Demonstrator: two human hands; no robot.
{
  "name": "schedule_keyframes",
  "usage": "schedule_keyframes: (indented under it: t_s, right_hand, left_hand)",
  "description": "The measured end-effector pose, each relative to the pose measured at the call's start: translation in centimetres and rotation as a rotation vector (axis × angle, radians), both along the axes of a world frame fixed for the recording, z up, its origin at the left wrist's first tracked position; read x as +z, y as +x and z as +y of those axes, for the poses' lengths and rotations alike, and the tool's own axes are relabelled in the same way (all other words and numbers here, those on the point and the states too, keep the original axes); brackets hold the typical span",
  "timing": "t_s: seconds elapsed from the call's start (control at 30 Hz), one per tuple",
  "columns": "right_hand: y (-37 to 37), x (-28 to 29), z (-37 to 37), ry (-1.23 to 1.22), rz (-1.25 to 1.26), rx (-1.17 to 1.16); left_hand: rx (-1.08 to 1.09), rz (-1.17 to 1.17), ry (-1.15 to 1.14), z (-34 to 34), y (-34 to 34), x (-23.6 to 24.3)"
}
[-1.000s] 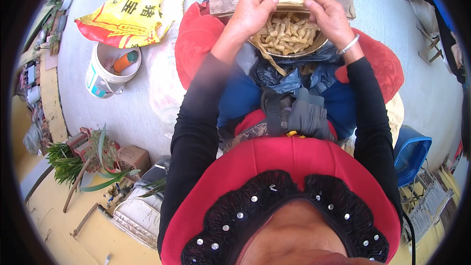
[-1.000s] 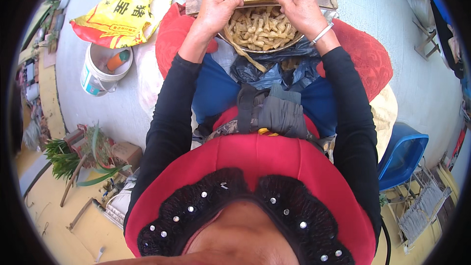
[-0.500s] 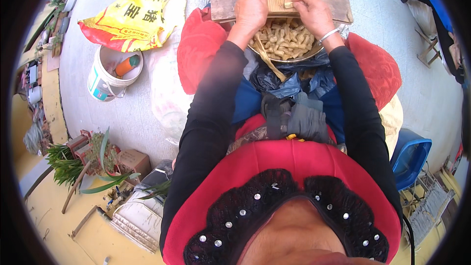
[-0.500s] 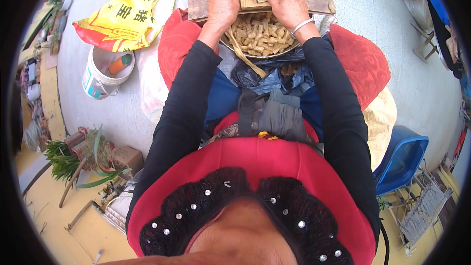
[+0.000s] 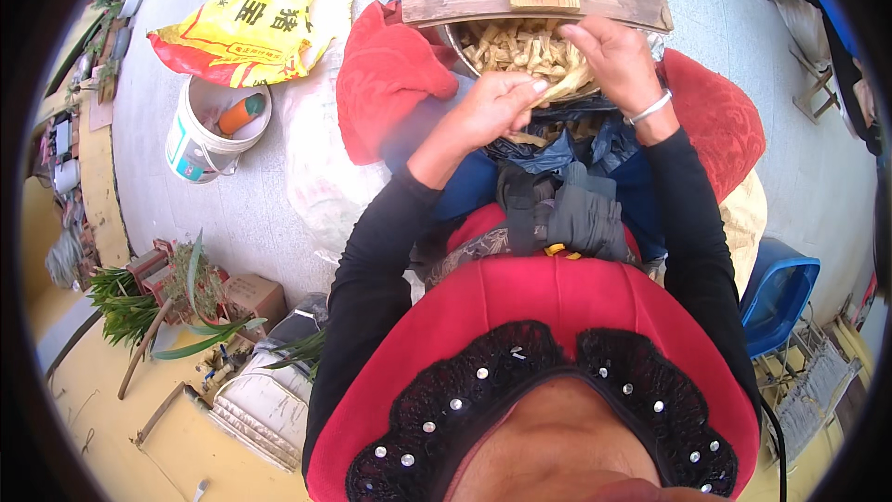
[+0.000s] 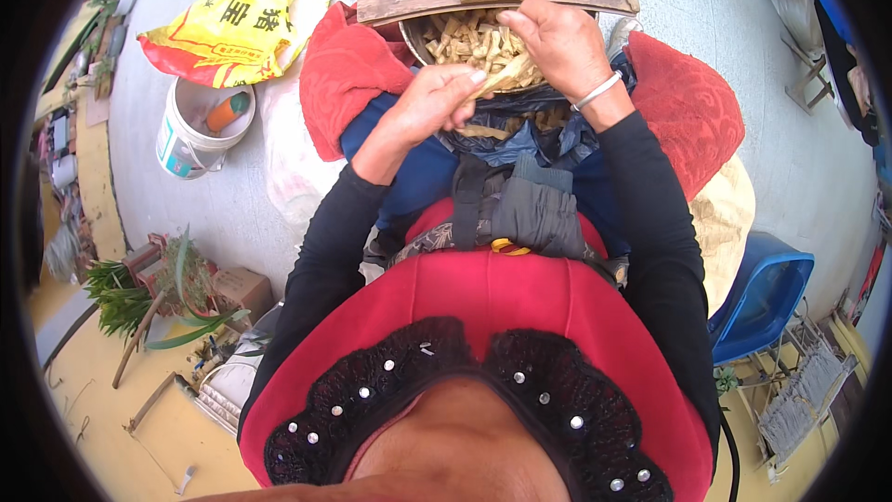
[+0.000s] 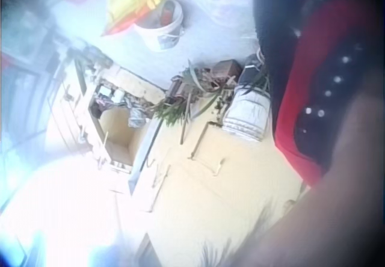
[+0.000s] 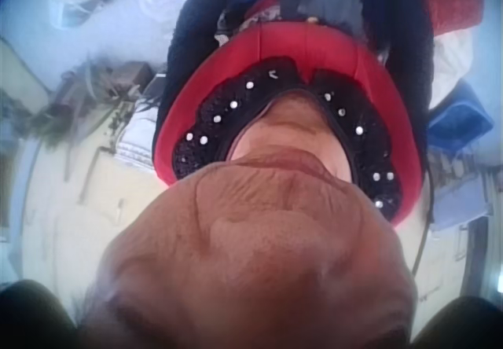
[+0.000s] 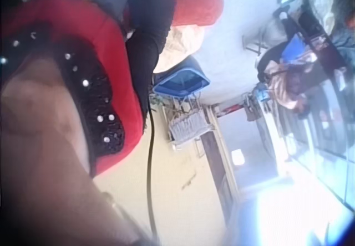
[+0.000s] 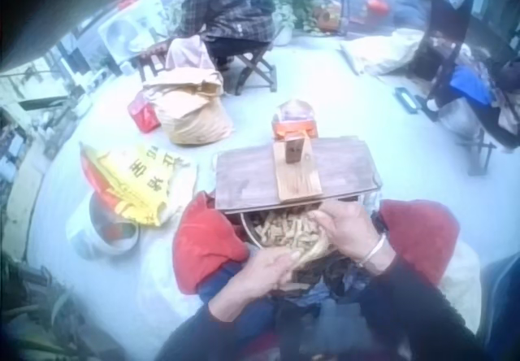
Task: The person sits and peels the skin off light-colored vegetable strips by hand, placing the peeled pieces into a metal bowl on their lap. The person handles the strips one at a time, removing the outer layer and discarding the peelings.
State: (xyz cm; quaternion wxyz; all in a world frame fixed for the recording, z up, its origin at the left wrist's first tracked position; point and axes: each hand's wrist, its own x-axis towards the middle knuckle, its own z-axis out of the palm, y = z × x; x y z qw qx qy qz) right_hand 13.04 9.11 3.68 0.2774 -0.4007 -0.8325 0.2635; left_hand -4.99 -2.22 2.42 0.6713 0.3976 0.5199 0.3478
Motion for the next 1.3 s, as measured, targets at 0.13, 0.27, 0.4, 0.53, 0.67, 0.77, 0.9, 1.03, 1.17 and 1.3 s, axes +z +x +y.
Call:
schedule_keyframes:
  t_s: [0.13, 0.27, 0.4, 0.53, 0.67, 0.77, 0.9, 1.03, 1.17, 1.3]
  right_hand:
    - [0.0, 4.0, -4.8, -0.454, 0.145, 0.239]
    - [0.1, 11.0, -8.2, -0.525, 0.383, 0.577]
    - [0.4, 13.8, -9.7, -0.625, 0.876, 0.614]
    - [0.3, 10.5, -7.4, -0.729, 1.004, 0.431]
    - [0.5, 5.0, -4.7, -0.581, 0.854, 0.005]
    - [0.1, 0.9, -2.7, -0.303, 0.740, -0.118]
    - [0.5, -1.7, -2.4, -0.045, 0.519, -0.174]
    - [0.7, -1.3, -3.0, -0.001, 0.253, -0.236]
    - [1.7, -1.5, -3.2, 0.059, 0.061, -0.143]
    - [2.6, -3.6, -4.2, -0.408, 0.225, -0.075]
  left_hand:
    - [0.072, 0.263, 0.458, -0.3, -2.1, 6.5]
    - [0.070, 0.520, 0.905, -0.3, -0.2, 15.7]
    - [0.084, 0.363, 1.261, 2.1, 1.4, 17.8]
    - [0.117, -0.407, 0.499, 3.8, 3.2, 12.7]
    - [0.040, -0.498, 0.289, 3.4, 3.2, 7.0]
    - [0.060, -0.414, 0.219, 4.1, 4.8, 4.3]
    - [0.186, -0.321, 0.269, 4.7, 5.9, 1.3]
    - [0.121, -0.223, 0.211, 4.2, 4.7, -0.4]
    - [0.132, 0.627, 0.651, 2.8, 4.4, -1.0]
    - [0.208, 0.972, 0.973, 1.4, 4.1, -1.1]
